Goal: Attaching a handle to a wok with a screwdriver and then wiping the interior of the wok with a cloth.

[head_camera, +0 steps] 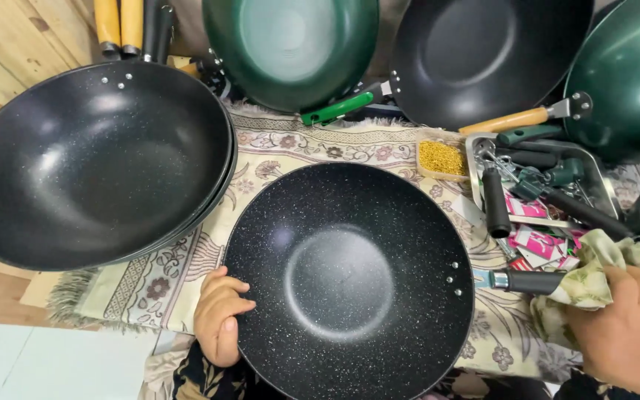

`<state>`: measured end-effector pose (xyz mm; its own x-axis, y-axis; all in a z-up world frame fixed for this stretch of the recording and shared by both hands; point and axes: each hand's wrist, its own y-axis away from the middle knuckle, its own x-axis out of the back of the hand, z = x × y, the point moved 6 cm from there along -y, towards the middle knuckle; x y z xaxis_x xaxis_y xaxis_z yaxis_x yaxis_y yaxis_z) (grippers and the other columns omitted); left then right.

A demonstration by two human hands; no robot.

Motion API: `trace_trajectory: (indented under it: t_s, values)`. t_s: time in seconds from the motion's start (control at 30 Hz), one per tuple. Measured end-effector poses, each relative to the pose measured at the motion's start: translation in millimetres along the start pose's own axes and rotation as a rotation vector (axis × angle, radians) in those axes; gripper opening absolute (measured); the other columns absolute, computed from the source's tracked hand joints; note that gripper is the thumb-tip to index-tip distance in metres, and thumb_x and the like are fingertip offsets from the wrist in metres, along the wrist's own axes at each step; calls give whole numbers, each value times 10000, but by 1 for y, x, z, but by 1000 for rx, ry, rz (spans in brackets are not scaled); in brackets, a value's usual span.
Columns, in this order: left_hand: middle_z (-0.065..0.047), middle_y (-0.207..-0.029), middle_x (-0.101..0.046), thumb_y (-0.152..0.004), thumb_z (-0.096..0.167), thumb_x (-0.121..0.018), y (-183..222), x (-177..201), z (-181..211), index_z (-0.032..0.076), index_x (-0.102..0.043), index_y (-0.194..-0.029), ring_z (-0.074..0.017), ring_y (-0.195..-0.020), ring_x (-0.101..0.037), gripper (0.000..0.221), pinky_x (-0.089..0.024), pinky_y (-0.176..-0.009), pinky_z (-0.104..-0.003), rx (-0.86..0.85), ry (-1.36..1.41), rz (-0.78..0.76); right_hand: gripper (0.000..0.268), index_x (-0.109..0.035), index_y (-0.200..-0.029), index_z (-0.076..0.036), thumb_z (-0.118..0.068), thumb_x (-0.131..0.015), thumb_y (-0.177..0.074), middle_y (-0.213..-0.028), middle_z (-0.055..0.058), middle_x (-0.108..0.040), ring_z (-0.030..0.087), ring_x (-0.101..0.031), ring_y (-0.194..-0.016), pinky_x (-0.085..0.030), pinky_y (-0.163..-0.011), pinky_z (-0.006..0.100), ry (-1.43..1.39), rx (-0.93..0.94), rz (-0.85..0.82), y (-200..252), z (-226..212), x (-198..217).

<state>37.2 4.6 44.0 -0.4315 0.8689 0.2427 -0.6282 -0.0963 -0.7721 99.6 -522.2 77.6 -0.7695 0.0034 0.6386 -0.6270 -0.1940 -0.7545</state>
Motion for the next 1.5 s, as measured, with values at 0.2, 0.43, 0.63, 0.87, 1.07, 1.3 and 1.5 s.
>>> trace_trajectory:
  t_s: [0.2,0.43,0.63,0.87,1.07,1.3,1.5]
  values:
    - [-67,-646,-555,-821,184,-432,-3,-4,5,64,-655,-768,-258,-858,-611,259,-371,-1122,-517,-43,15,51,630,-736,-1236,-15,-242,-890,-668,-1242,128,-731,350,-650,-1236,-507,-1187,430,64,88,-76,-13,-16,-6]
    - [-73,-658,-561,-834,162,-445,-8,-4,11,52,-658,-765,-266,-858,-611,250,-366,-1115,-500,-84,3,37,562,-741,-1262,-70,-266,-910,-764,-1223,95,-711,333,-594,-1328,-125,-1416,651,114,59,-164,7,-39,-41]
    - [-89,-683,-579,-789,116,-456,-10,-3,12,49,-647,-762,-268,-865,-602,204,-365,-1117,-499,-91,-7,20,568,-706,-1367,-17,-201,-938,-882,-1410,158,-724,411,-588,-1413,1,-1363,745,-46,112,-167,11,-40,-38]
    - [-92,-657,-570,-780,106,-456,-12,-5,12,44,-647,-762,-270,-856,-605,201,-362,-1116,-491,-110,5,8,587,-592,-1352,147,109,-778,-796,-1194,310,-608,418,-612,-974,-505,-852,463,-566,-284,-300,75,123,-139]
    - [-92,-650,-560,-778,134,-456,-13,-6,13,41,-644,-750,-267,-835,-600,211,-370,-1096,-488,-123,33,50,432,-600,-1279,217,195,-728,-868,-1128,352,-663,444,-661,-922,-522,-765,477,-618,-341,-289,60,120,-125]
    - [-97,-676,-575,-755,112,-459,-7,-5,11,44,-645,-754,-269,-849,-600,198,-378,-1099,-502,-114,19,61,843,-747,-1326,-122,-654,-835,-678,-1444,21,-759,262,-583,-1458,-279,-1317,454,325,40,-123,11,9,-53]
    - [-88,-703,-593,-769,82,-456,-6,-4,10,52,-650,-783,-267,-876,-606,196,-364,-1128,-517,-92,-16,23,587,-657,-1347,31,-21,-837,-791,-1403,200,-654,446,-537,-1434,33,-1331,699,-103,86,-109,8,-60,-42]
